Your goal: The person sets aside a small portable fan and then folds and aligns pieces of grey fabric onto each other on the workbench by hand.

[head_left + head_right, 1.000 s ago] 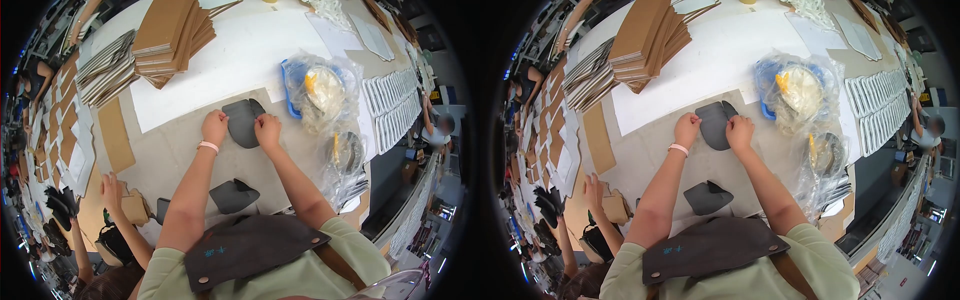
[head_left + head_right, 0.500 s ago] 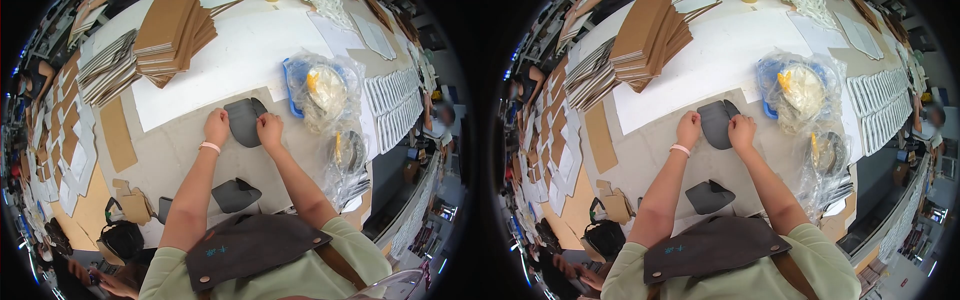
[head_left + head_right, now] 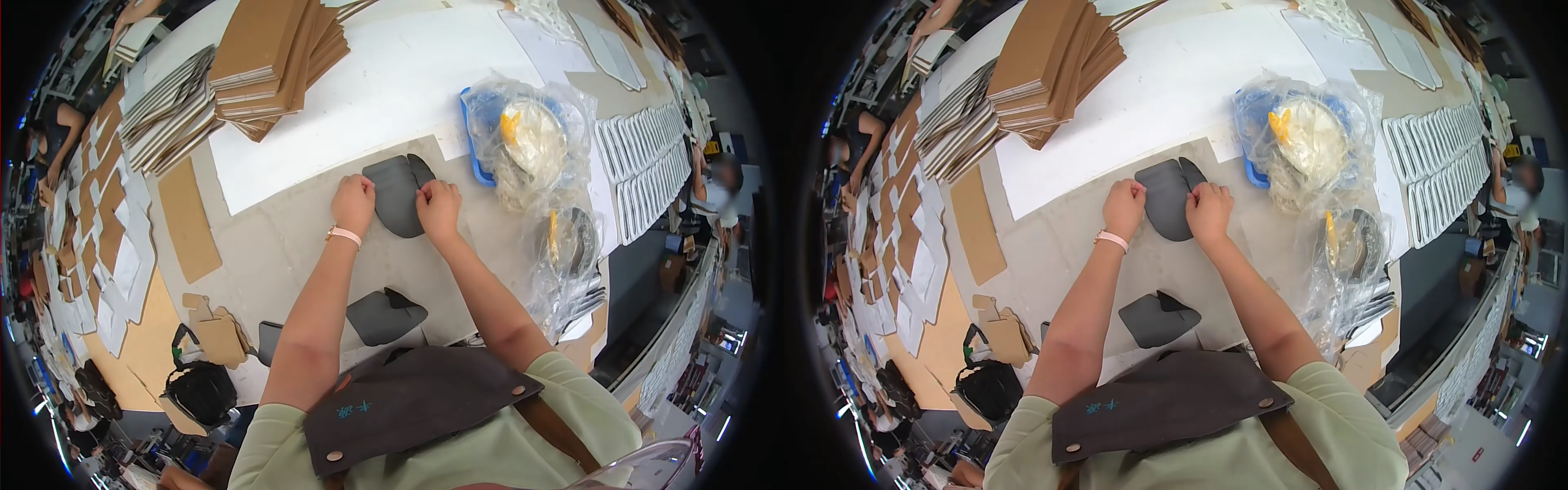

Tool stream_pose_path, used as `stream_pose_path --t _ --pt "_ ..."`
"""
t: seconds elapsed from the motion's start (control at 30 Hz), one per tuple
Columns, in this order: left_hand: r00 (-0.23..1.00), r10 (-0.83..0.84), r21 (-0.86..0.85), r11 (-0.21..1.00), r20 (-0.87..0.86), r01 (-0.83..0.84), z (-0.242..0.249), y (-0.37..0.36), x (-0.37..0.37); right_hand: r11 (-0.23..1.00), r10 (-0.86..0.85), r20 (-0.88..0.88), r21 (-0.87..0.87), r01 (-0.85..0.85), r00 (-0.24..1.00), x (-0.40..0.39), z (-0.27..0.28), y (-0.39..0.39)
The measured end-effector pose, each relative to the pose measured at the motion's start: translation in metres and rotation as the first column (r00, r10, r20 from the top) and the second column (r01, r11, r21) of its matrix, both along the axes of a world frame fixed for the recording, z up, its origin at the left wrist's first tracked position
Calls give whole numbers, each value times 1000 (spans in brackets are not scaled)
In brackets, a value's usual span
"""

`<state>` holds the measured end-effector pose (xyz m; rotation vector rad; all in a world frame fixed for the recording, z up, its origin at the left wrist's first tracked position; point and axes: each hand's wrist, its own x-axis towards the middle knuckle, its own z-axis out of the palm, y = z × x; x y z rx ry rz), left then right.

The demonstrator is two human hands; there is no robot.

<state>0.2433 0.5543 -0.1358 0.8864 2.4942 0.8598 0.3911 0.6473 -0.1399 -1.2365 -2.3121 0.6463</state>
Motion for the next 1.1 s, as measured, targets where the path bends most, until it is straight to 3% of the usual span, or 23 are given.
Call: stream_pose_path --t 0.43,0.53,0.63,0.73,1.1 --pt "1000 -1 55 998 9 1 2 -3 1 1000 -15 34 -4 16 999 0 0 -1" --pt "986 90 246 962 138 -122 8 -9 2 996 -26 -3 86 27 1000 -3 0 0" --pt "969 -145 278 940 -200 198 13 -24 3 999 -28 50 18 27 998 -3 -1 -1" --pt "926 -273 276 898 -260 342 8 -28 1 996 -34 6 88 33 999 -4 -2 0" --pt "891 -333 234 881 -308 410 4 -18 -10 999 -46 82 4 46 996 -3 4 -2"
